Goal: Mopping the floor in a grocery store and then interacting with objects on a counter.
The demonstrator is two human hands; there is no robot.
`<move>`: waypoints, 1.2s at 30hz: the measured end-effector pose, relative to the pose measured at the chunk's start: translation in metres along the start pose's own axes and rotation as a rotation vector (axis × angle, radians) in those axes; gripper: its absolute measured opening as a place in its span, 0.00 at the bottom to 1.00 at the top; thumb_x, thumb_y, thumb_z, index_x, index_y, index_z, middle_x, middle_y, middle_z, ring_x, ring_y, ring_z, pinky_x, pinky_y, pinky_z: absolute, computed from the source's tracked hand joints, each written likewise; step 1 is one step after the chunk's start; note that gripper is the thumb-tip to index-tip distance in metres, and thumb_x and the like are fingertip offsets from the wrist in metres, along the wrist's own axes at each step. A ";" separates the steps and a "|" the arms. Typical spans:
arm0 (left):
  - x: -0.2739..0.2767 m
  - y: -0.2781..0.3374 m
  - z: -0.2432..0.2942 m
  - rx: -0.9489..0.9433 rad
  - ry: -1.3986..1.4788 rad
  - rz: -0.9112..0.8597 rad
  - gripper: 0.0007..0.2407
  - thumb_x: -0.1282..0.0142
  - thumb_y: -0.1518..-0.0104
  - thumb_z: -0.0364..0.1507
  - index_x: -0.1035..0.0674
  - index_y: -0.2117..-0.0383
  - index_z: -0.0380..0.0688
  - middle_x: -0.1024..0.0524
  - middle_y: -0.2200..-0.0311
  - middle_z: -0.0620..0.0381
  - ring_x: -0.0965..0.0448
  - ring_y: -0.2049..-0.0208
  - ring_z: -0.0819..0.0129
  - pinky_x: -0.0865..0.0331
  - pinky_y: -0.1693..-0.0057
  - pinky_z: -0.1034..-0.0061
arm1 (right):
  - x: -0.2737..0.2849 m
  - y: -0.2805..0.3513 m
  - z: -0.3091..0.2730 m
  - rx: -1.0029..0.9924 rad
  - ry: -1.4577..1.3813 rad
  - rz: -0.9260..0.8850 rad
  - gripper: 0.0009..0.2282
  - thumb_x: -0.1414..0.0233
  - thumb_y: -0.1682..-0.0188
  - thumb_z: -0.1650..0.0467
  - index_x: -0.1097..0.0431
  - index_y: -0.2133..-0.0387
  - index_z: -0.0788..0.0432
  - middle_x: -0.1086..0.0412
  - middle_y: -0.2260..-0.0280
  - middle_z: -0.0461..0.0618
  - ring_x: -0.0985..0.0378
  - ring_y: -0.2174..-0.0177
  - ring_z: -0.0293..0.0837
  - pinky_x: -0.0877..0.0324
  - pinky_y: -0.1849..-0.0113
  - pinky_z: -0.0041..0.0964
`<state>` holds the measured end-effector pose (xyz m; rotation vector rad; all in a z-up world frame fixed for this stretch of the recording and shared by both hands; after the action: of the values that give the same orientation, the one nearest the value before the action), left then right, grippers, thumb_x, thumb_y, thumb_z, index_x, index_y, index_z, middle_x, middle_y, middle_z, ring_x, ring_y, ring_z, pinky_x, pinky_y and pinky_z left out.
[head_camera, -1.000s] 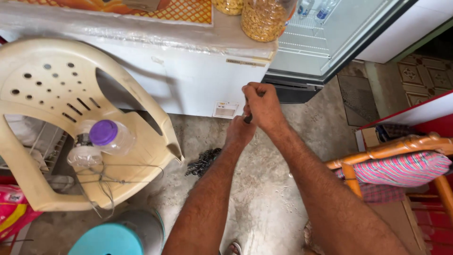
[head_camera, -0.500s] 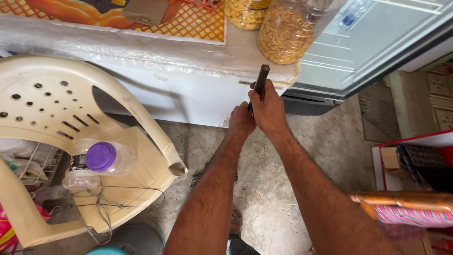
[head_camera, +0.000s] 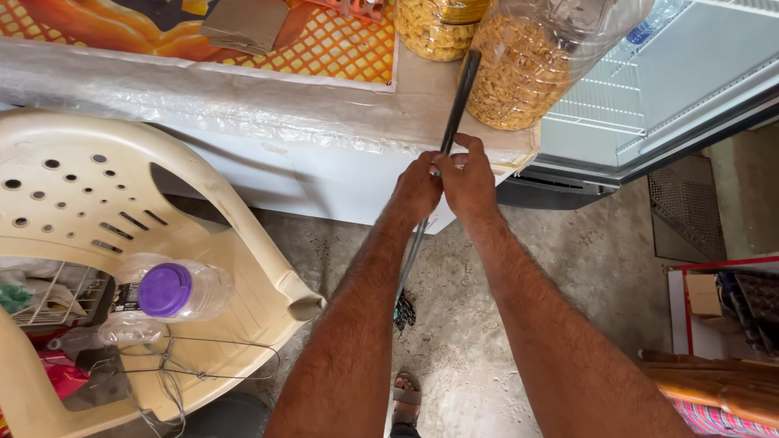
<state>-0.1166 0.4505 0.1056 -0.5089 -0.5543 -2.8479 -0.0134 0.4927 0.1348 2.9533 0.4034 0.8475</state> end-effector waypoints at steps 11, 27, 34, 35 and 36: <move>0.014 0.021 -0.011 0.043 0.043 0.052 0.17 0.60 0.35 0.27 0.29 0.40 0.46 0.25 0.44 0.49 0.22 0.46 0.59 0.27 0.40 0.62 | 0.011 0.029 -0.011 -0.164 -0.020 -0.130 0.20 0.49 0.47 0.66 0.38 0.42 0.56 0.31 0.46 0.55 0.21 0.57 0.48 0.22 0.59 0.39; 0.081 0.100 -0.082 0.167 0.176 0.326 0.16 0.52 0.39 0.31 0.23 0.46 0.48 0.19 0.51 0.50 0.16 0.51 0.57 0.23 0.44 0.63 | -0.047 0.083 -0.059 -0.011 -0.034 -0.471 0.18 0.48 0.47 0.63 0.33 0.45 0.53 0.32 0.44 0.55 0.25 0.48 0.50 0.22 0.53 0.46; 0.145 0.166 -0.134 0.151 0.098 0.606 0.14 0.51 0.37 0.37 0.19 0.50 0.48 0.19 0.51 0.48 0.20 0.49 0.52 0.28 0.42 0.61 | -0.113 0.125 -0.097 0.111 0.072 -0.651 0.19 0.49 0.48 0.60 0.31 0.46 0.52 0.27 0.49 0.55 0.22 0.52 0.48 0.20 0.55 0.45; 0.154 0.181 -0.140 0.171 0.089 0.643 0.15 0.51 0.38 0.37 0.19 0.50 0.47 0.18 0.53 0.48 0.19 0.49 0.52 0.28 0.42 0.61 | -0.123 0.134 -0.102 0.120 0.091 -0.685 0.19 0.49 0.48 0.59 0.31 0.46 0.52 0.28 0.49 0.54 0.23 0.51 0.47 0.21 0.54 0.45; 0.164 0.196 -0.145 0.192 0.080 0.679 0.15 0.50 0.39 0.37 0.19 0.51 0.47 0.17 0.55 0.47 0.18 0.50 0.52 0.27 0.42 0.61 | -0.134 0.143 -0.107 0.129 0.111 -0.718 0.19 0.50 0.48 0.58 0.31 0.46 0.51 0.29 0.49 0.53 0.24 0.50 0.45 0.21 0.54 0.45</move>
<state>-0.2608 0.1951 0.1035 -0.4391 -0.5098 -2.1377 -0.1453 0.3167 0.1729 2.5282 1.4447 0.8869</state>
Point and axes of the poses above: each hand's wrist, its own y-axis away from the middle knuckle, its own x-axis out of the back of the hand, z = x × y, the point moved 4 cm from there along -y, towards the middle knuckle
